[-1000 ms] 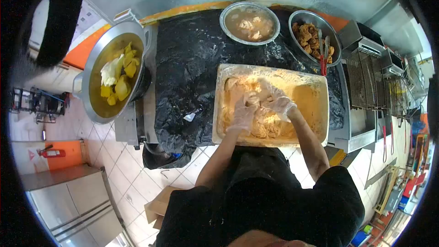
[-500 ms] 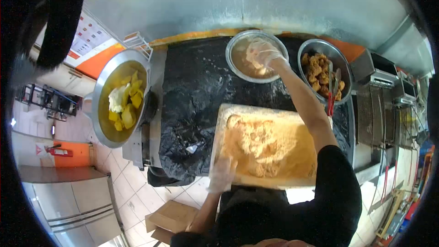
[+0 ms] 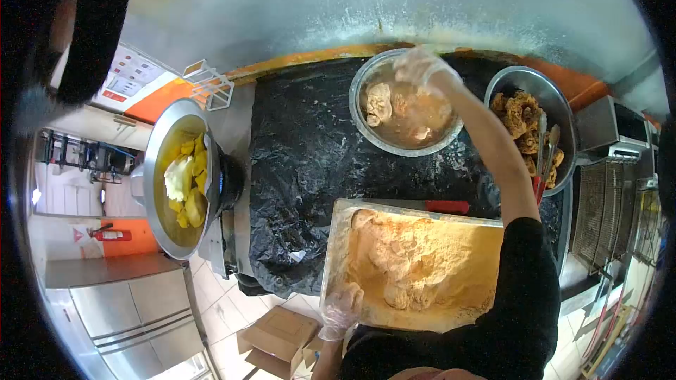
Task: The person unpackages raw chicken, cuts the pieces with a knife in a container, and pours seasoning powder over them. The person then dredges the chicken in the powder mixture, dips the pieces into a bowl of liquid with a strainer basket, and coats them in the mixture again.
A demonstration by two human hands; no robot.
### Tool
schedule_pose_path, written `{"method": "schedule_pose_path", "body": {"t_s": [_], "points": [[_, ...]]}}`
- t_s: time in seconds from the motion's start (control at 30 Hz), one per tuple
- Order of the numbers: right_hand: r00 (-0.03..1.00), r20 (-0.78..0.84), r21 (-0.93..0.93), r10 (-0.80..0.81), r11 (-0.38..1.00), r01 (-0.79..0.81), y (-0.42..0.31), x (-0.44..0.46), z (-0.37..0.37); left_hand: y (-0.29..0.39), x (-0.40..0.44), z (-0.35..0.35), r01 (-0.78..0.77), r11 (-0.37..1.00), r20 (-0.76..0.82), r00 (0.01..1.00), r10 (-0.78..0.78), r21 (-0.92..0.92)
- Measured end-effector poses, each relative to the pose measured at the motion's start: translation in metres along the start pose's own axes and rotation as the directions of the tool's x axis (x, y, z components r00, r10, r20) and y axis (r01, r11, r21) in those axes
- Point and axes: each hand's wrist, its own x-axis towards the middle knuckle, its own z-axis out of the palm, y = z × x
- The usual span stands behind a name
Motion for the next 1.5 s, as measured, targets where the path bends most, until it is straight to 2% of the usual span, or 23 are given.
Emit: {"method": "schedule_pose_path", "body": {"t_s": [0.03, 0.07, 0.13, 0.2, 0.27, 0.37, 0.43, 0.5, 0.57, 0.67, 0.73, 0.8, 0.87, 0.97, 1.0, 1.1, 1.13, 1.17, 1.23, 1.33, 1.37, 1.4, 1.5], "points": [[1.000, 0.012, -0.222, -0.007, 0.975, 0.009, 0.013, 0.012, 0.011, 0.004, 0.006, -0.006, -0.025, 0.999, 0.016, 1.000, 0.024, 0.030], [0.977, 0.083, 0.171, 0.195, 0.963, -0.207, 0.027, 0.024, 0.006, 0.003, 0.005, -0.003, 0.062, 0.998, 0.026, 0.998, -0.061, -0.018], [0.924, 0.194, 0.455, 0.329, 0.805, -0.382, 0.041, 0.047, 0.007, 0.003, -0.003, 0.002, 0.235, 0.966, 0.056, 0.972, -0.230, -0.107], [0.947, 0.132, 0.325, 0.292, 0.890, -0.320, 0.040, 0.062, 0.014, 0.003, 0.002, 0.002, 0.178, 0.982, 0.020, 0.984, -0.177, -0.070], [0.981, 0.150, 0.021, 0.122, 0.992, -0.126, 0.040, 0.062, 0.012, 0.003, 0.003, 0.001, 0.184, 0.980, 0.014, 0.983, -0.183, -0.071], [0.987, 0.081, 0.075, 0.141, 0.986, -0.147, 0.032, 0.073, 0.016, 0.002, -0.001, 0.004, 0.265, 0.956, 0.040, 0.964, -0.262, -0.123], [0.968, 0.015, 0.228, 0.250, 0.942, -0.247, 0.031, 0.071, 0.014, -0.002, -0.008, 0.012, 0.290, 0.944, 0.052, 0.957, -0.285, -0.158], [0.988, -0.144, 0.056, 0.056, 0.997, -0.048, 0.035, 0.076, 0.030, -0.008, -0.016, 0.020, 0.221, 0.971, 0.036, 0.975, -0.218, -0.096], [0.986, 0.053, 0.146, 0.160, 0.975, -0.167, 0.032, 0.081, 0.024, -0.010, -0.020, 0.024, 0.178, 0.982, 0.031, 0.984, -0.176, -0.062], [0.974, 0.160, 0.051, 0.162, 0.984, -0.172, 0.029, 0.085, 0.033, -0.009, -0.018, 0.021, 0.183, 0.981, 0.025, 0.983, -0.182, -0.058], [0.978, -0.195, 0.079, 0.073, 0.995, -0.059, 0.036, 0.076, 0.069, 0.000, -0.003, 0.010, 0.236, 0.969, 0.014, 0.972, -0.236, -0.075], [0.974, -0.195, 0.236, 0.112, 0.970, -0.064, 0.039, 0.064, 0.052, 0.000, 0.003, 0.008, 0.259, 0.958, 0.005, 0.966, -0.260, -0.122], [0.963, 0.199, 0.487, 0.181, 0.835, -0.258, 0.038, 0.024, -0.027, 0.002, 0.005, 0.007, 0.273, 0.950, -0.012, 0.961, -0.278, -0.149], [0.993, -0.069, 0.362, 0.094, 0.930, -0.062, 0.048, 0.017, 0.033, 0.002, 0.004, 0.005, 0.263, 0.954, -0.024, 0.963, -0.269, -0.142], [0.995, 0.022, 0.330, 0.094, 0.939, -0.096, 0.050, 0.008, 0.023, 0.001, 0.003, 0.004, 0.259, 0.957, -0.008, 0.965, -0.262, -0.127], [0.985, -0.172, 0.286, 0.024, 0.958, 0.027, 0.069, 0.020, 0.058, 0.004, -0.003, 0.006, 0.315, 0.939, 0.043, 0.949, -0.312, -0.139], [0.979, -0.181, 0.002, -0.095, 0.995, 0.097, 0.076, 0.026, 0.077, 0.003, -0.005, 0.005, 0.341, 0.928, 0.067, 0.940, -0.335, -0.150], [0.959, -0.186, -0.283, -0.212, 0.947, 0.154, 0.083, 0.032, 0.096, 0.002, -0.005, 0.005, 0.302, 0.943, 0.041, 0.953, -0.299, -0.141], [0.941, 0.128, -0.220, -0.314, 0.916, 0.336, 0.086, 0.022, 0.053, 0.000, -0.001, 0.006, 0.218, 0.968, -0.014, 0.975, -0.222, -0.127], [0.723, 0.540, -0.041, -0.431, 0.845, 0.534, 0.092, 0.008, -0.014, -0.009, -0.016, 0.015, 0.085, 0.995, -0.005, 0.996, -0.085, -0.057], [0.864, 0.354, 0.313, -0.357, 0.916, 0.250, 0.098, -0.005, 0.005, -0.006, -0.012, 0.011, 0.128, 0.990, -0.010, 0.992, -0.128, -0.062], [0.960, 0.214, 0.658, -0.181, 0.753, -0.005, 0.108, -0.023, 0.046, 0.000, -0.006, 0.005, 0.170, 0.983, -0.016, 0.985, -0.171, -0.068], [0.968, 0.249, 0.671, -0.041, 0.728, -0.142, 0.091, -0.031, 0.081, 0.004, 0.001, 0.001, 0.227, 0.966, -0.032, 0.972, -0.233, -0.127]]}}
